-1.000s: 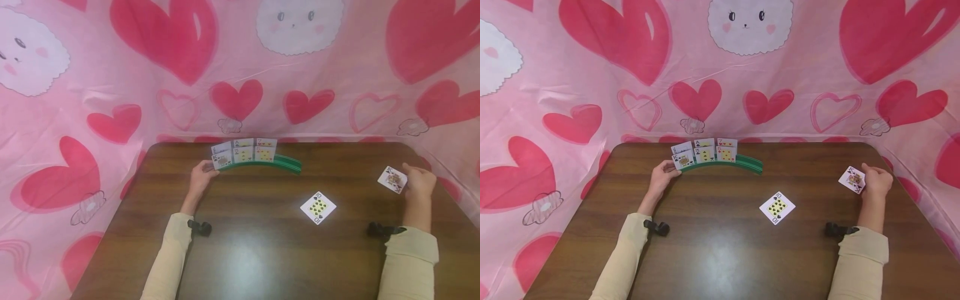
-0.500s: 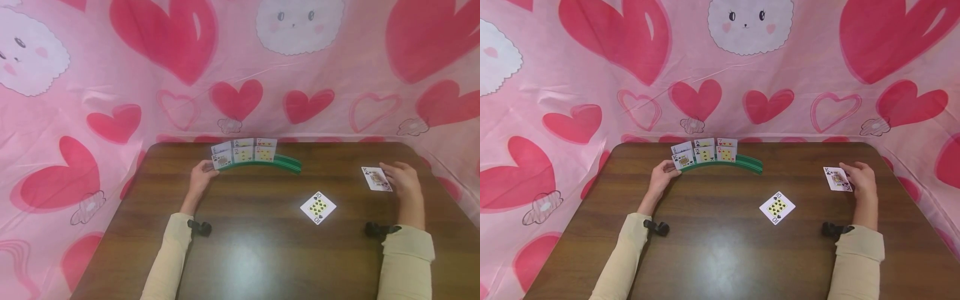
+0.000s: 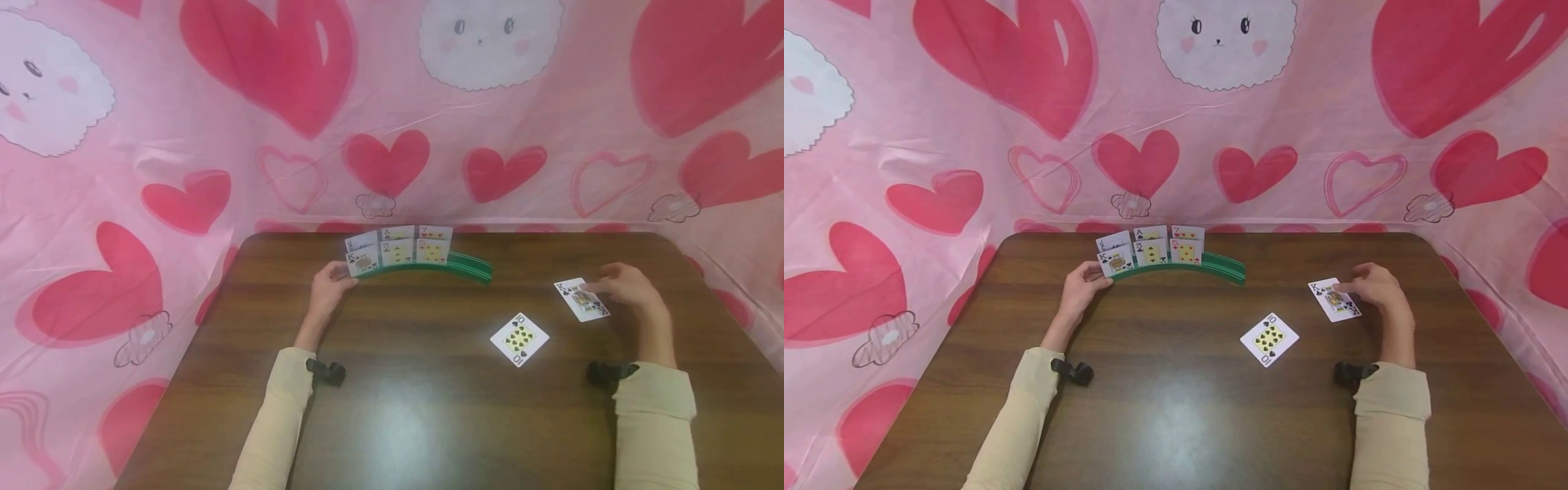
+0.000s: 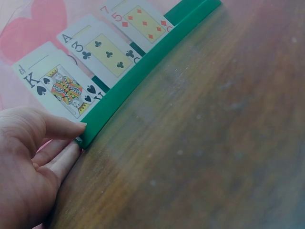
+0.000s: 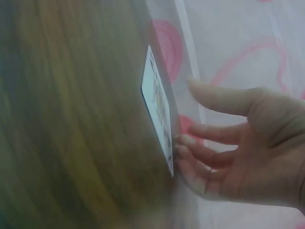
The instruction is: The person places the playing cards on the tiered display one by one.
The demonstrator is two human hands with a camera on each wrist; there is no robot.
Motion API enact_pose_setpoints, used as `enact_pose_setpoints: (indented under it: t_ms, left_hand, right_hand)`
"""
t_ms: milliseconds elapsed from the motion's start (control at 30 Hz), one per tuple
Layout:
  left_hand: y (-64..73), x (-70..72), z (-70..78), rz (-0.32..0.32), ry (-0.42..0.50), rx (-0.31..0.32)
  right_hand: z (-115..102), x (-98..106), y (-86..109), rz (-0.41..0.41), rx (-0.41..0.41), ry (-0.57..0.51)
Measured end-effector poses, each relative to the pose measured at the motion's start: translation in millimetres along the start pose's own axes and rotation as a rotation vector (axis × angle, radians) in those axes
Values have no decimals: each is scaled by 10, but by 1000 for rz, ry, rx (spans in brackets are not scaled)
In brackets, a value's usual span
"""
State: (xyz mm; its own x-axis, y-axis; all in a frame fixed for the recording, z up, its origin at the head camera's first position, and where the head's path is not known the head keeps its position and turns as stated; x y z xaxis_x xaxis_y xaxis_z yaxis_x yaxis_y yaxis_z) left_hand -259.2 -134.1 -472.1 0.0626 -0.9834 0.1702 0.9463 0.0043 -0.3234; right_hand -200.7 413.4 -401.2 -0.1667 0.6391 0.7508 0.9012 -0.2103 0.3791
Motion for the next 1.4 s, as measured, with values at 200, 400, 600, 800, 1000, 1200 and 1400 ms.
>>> enact_pose_setpoints:
  t_ms: [200,400,600,800,1000,1200,1400]
  left_hand:
    - [-5,0,-7,-1,-3,-2]
    - [-7,5,-26,-14,-21,12]
    - [-9,4,-18,-10,-15,2]
    - [-9,7,-21,-13,-13,-10]
    - [-2,4,-37,-6,-17,-5]
    - [0,3,-20,-13,-18,0]
    - [3,8,-19,-23,-34,6]
  right_hand:
    - [-221,-109,58,-56,-2,213]
    - [-339,-209,102,-70,-109,220]
    - [-370,-256,40,-46,-85,252]
    - [-388,-282,-5,-34,-62,246]
    - [-360,-287,-47,35,36,173]
    - [-332,-267,-64,132,91,78]
    - [-386,-283,-65,193,158,47]
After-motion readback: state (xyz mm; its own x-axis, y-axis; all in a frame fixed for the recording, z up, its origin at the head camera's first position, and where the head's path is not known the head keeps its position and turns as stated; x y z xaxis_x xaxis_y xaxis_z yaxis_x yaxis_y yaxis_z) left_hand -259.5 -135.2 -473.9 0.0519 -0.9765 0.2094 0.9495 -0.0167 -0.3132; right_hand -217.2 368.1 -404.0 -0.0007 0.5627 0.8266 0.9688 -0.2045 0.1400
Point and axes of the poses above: each hand's wrist, its own y-axis away from the middle knuckle, its own x-axis out of the back of the hand, z = x × y, the point moved 1 cm from there along -y, towards the middle knuckle, and after that the axes turned 13 degrees about -x, right-handed, at the moved point
